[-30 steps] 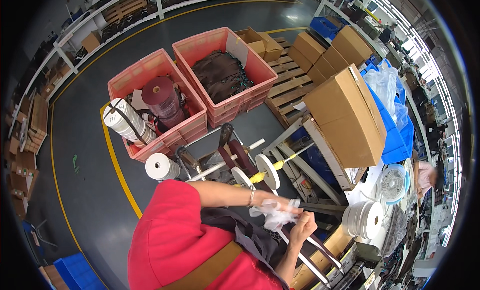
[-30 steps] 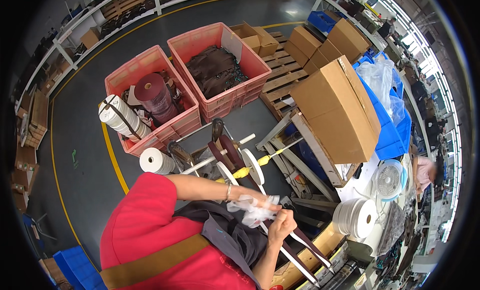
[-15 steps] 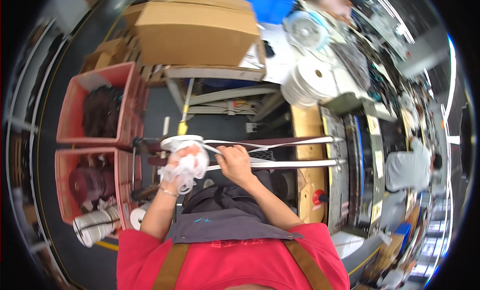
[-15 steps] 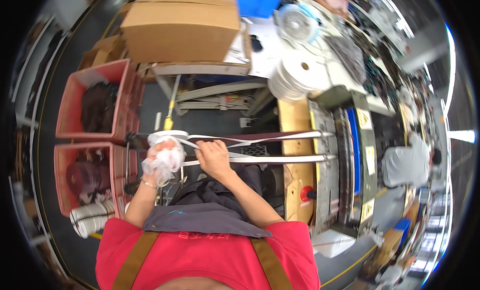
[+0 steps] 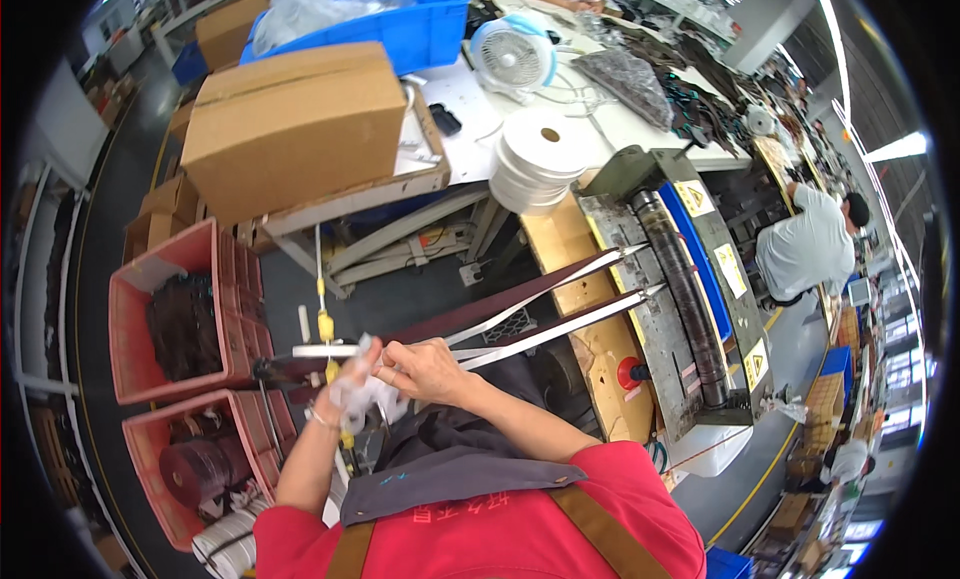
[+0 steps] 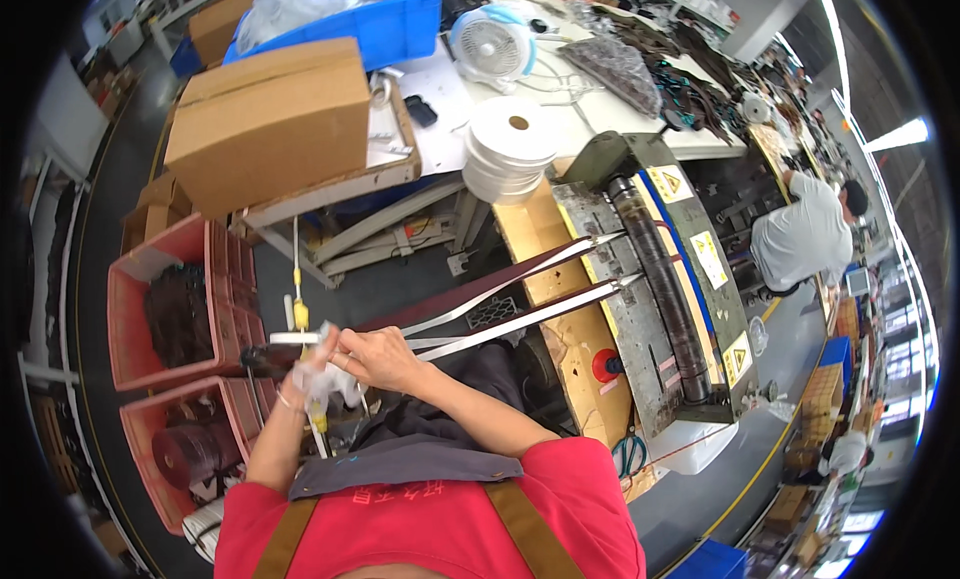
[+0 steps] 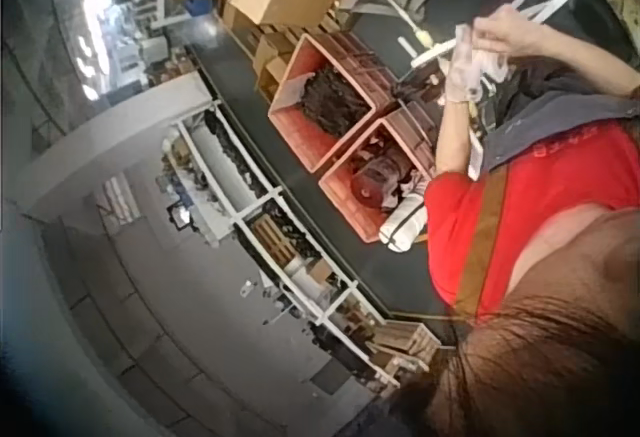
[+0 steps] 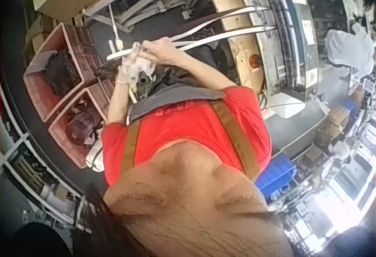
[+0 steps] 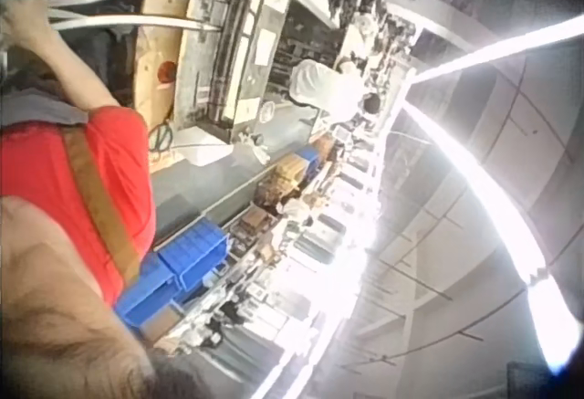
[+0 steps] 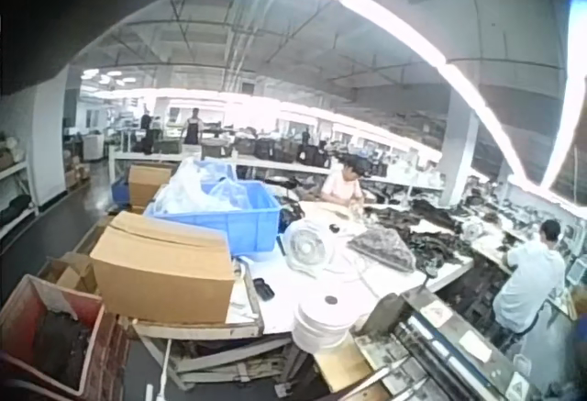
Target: The person cuts a white strap from a roll using scissors, then threads it through a machine. They proceed to attach a white plastic clip to the strap and wind the strap onto a yellow spool. The person repeats this process, handling multiple straps and clips in a repetitive assembly sequence.
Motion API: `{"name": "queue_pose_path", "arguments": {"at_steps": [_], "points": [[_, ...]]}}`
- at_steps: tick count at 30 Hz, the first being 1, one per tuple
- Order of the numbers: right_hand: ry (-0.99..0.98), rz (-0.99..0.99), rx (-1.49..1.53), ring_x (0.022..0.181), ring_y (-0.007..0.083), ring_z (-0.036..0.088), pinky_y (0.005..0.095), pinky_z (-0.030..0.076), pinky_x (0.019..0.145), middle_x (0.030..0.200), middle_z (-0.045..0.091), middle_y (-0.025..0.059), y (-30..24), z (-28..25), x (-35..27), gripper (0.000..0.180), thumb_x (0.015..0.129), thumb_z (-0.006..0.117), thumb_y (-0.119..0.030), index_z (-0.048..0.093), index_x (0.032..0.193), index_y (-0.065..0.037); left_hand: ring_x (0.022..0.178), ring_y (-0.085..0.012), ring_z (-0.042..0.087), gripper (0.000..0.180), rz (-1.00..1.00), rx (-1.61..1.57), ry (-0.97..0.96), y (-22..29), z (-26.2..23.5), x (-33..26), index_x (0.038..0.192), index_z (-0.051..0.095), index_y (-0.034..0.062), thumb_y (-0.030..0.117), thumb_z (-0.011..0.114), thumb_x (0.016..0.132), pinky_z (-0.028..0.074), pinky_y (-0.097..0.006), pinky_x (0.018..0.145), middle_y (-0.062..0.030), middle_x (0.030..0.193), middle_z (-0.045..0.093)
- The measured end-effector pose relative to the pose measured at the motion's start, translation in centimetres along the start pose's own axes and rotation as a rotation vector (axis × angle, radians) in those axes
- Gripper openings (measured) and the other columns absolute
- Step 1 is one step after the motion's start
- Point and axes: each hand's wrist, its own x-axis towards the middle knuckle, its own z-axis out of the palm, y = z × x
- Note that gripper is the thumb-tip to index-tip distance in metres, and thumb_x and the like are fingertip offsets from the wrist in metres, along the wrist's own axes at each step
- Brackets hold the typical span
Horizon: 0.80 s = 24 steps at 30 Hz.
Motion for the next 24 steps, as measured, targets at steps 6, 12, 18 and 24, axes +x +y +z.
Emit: {"name": "queue_pose_path", "arguments": {"at_steps": [6,12,18,24], "points": [[0.059,0.083,0.145,0.052,0.0305,0.054,0.0361,0.042,0.046,0.056,0.053,0.0122,1.5,0.4,-0.8,0.02,0.084,0.051,-0.021,0.051,0.072,-0.005,0.058,-0.0164,0.054,0.031,0.109,-0.404,-0.464,-2.8,-0.5,-1.8,0.083,0.052,0.0034,0.032,0.061,0.074,0.046,-0.028,0.05,-0.0078,0.072,0.055],[0.076,0.031,-0.039,0.054,0.0283,0.054,0.0367,0.042,0.05,0.061,0.053,0.0104,1.5,0.9,-2.7,0.022,0.084,0.051,-0.026,0.053,0.076,-0.006,0.075,-0.0184,0.057,0.013,0.687,-0.706,0.088,4.4,3.3,-0.9,0.09,0.057,0.0046,0.015,0.053,0.082,0.048,-0.032,0.065,-0.0087,0.086,0.059],[0.159,-0.163,-0.117,0.044,0.0253,0.051,0.0353,0.039,0.043,0.053,0.05,0.008,-0.2,1.1,-0.3,0.023,0.082,0.053,-0.027,0.049,0.07,-0.007,0.055,-0.0122,0.054,0.022,0.194,0.36,0.039,1.6,-0.7,1.7,0.081,0.056,0.0046,0.026,0.058,0.081,0.043,-0.022,0.047,-0.0055,0.065,0.056],[0.17,-0.006,-0.014,0.045,0.0275,0.05,0.0356,0.04,0.043,0.055,0.052,0.0086,1.8,0.5,0.0,0.019,0.083,0.051,-0.022,0.051,0.073,-0.006,0.05,-0.0154,0.052,0.025,-0.001,-0.343,-0.391,-0.9,1.1,-0.5,0.076,0.054,0.0034,0.028,0.059,0.078,0.041,-0.024,0.042,-0.0081,0.063,0.055]]}}
